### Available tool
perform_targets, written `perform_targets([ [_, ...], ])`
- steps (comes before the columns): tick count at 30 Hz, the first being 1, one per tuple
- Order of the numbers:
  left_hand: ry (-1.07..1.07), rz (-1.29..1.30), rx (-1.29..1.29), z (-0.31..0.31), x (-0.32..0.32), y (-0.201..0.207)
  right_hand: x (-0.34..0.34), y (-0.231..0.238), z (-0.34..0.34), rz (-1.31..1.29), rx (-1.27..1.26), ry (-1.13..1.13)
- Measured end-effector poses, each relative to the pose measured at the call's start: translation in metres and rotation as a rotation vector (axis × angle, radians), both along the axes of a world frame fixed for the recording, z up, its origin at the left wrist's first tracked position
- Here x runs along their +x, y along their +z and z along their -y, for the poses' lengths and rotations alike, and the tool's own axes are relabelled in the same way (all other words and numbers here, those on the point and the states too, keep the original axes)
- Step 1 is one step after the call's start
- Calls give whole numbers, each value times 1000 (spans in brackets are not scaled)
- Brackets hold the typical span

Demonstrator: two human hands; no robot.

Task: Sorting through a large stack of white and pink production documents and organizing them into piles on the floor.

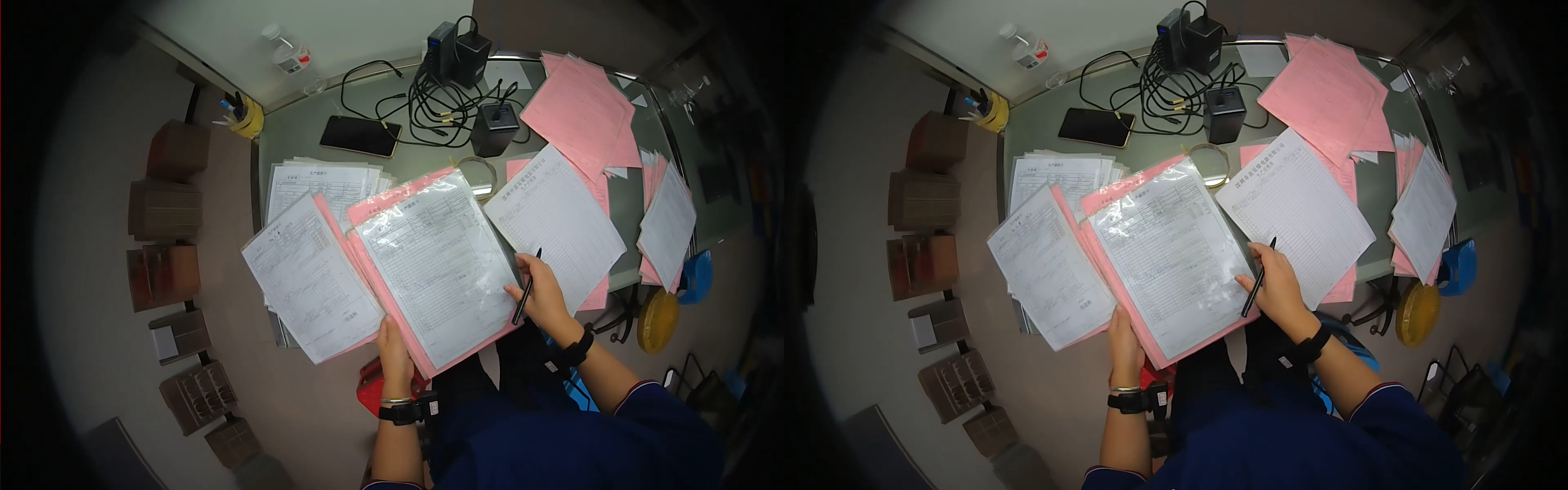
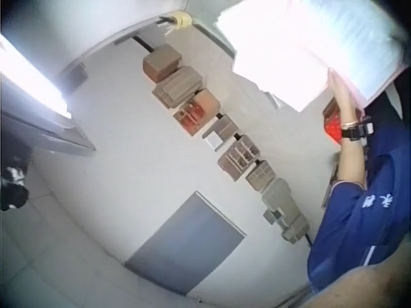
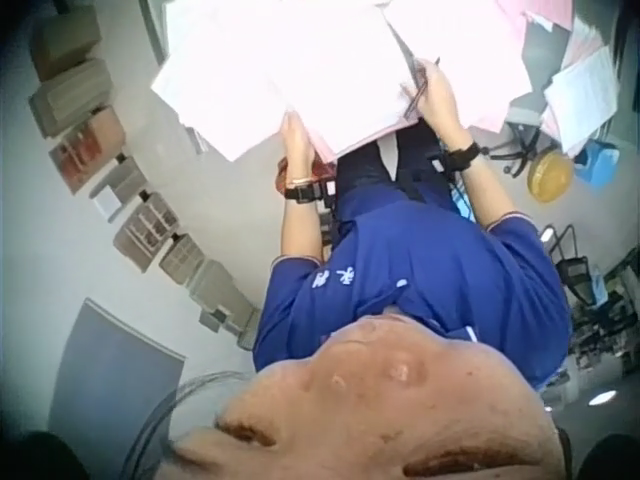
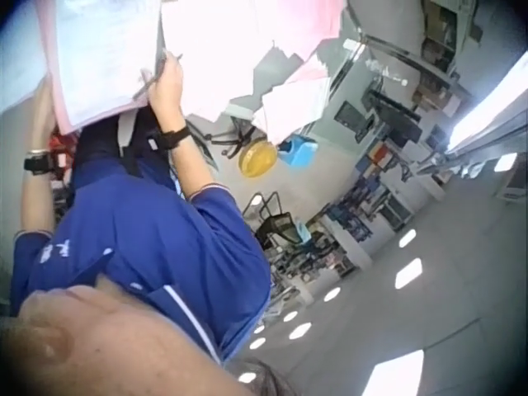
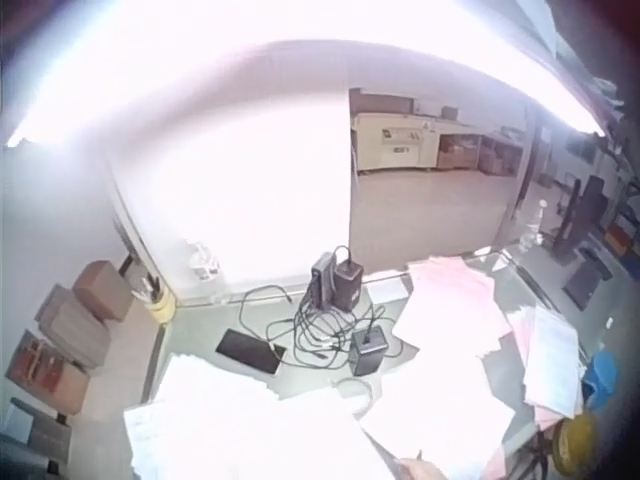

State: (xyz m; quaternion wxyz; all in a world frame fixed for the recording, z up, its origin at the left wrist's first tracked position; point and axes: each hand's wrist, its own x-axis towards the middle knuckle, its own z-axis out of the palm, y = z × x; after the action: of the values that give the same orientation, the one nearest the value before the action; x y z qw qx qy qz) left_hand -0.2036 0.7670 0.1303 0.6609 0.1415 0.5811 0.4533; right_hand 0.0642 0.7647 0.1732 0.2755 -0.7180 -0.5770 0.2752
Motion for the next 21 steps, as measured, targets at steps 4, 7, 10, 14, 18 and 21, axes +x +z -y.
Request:
perform_targets([
  [4,-53,77,4,-2,-6,10,-18,-2,-9,33,-99,-48],
  [7,-142,101,21,-1,-6,6,-16,-18,-4,-90,-170,-178],
  [10,-215,140,31,-1,-6,-2,-15,-22,-2,-190,-150,-248],
  [14,-193,173,72,0,-7,5,-17,-30,0,-281,-86,-201],
  [18,-269,122,94,0,-5,7,-11,-15,4,-250,-21,-180],
  [21,-295,82,72,-2,-1,11,20,-8,14,-240,103,-267],
])
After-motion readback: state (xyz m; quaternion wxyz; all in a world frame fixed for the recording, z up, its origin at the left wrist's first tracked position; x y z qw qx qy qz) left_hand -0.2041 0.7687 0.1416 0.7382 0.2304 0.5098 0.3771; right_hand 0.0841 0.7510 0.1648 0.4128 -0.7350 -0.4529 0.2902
